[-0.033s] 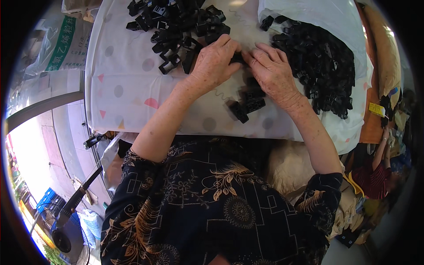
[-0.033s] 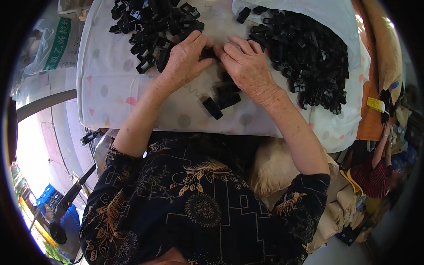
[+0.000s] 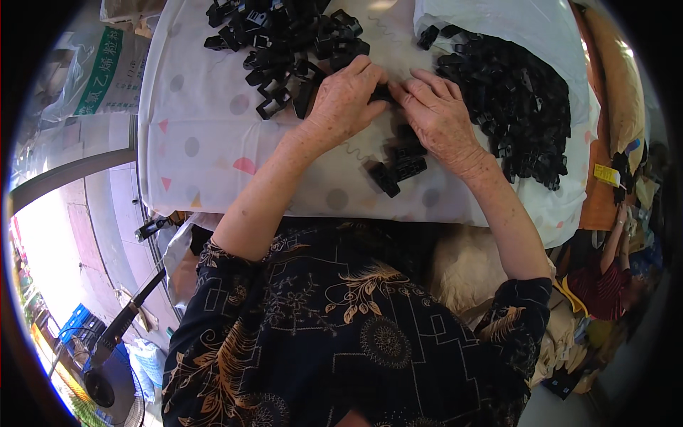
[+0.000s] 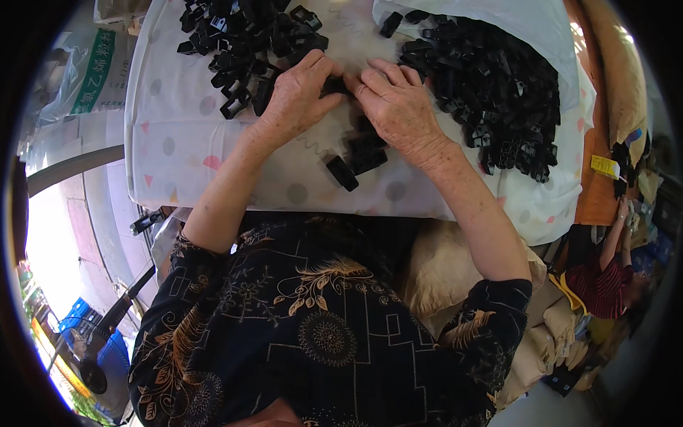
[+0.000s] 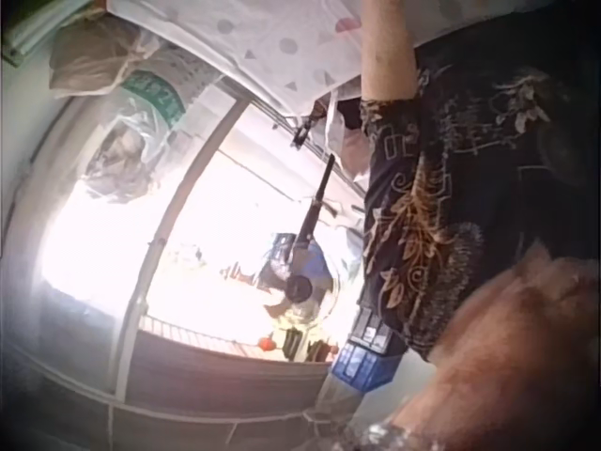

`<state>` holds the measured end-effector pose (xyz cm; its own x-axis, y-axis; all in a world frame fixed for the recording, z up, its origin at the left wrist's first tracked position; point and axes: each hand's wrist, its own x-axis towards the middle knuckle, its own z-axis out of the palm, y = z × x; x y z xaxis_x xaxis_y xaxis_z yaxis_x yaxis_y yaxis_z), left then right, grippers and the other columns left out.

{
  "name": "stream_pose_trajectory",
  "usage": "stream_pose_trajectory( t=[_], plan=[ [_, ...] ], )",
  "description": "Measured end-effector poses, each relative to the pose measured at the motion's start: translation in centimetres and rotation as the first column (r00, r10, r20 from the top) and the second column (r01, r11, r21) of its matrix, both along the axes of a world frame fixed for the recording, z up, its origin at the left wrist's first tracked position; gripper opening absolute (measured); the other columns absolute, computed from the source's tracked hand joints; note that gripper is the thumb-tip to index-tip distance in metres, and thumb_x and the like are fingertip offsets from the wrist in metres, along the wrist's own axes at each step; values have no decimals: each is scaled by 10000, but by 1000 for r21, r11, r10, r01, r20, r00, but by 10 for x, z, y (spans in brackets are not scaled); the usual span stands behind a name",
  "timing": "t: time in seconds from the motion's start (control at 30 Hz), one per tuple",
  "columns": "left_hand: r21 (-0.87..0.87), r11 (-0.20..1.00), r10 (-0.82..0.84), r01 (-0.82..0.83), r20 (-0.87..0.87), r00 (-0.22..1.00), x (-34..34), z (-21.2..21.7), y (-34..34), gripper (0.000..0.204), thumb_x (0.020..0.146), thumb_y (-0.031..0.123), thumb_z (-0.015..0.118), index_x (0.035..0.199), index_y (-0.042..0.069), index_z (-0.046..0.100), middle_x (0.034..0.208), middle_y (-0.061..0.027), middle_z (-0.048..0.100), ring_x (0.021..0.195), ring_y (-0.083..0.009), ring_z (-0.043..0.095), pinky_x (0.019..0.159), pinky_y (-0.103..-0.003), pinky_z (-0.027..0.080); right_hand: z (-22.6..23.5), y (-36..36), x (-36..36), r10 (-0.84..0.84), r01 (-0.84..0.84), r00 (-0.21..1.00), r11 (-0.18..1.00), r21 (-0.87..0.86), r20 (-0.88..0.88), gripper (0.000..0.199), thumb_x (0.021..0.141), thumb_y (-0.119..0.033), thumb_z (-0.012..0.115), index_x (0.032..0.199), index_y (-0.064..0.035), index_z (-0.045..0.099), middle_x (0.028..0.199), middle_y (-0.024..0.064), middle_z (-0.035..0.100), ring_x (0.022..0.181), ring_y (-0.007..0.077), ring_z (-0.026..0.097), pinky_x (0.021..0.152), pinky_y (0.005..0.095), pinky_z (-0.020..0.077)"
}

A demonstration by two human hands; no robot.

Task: The person is manually assembling small black plastic components by snapping them together and arranging them on a table.

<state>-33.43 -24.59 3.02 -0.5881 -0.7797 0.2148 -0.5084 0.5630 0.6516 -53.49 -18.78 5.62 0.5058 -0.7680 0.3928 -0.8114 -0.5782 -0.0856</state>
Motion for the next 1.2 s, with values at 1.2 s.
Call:
stream_pose_trajectory(
  t=[1.2],
  plan=[
    [107,993,36,-41,48,998,-8,6,-23,351,868,221,713,1151,43,605,1127,-152,600,1066,-374,616,909,-458,506,29,-2,-53,-3,47,983,970,240,-182,380,824,20,643,1199,-46,640,1121,103,598,979,291,647,832,374,549]
  ],
)
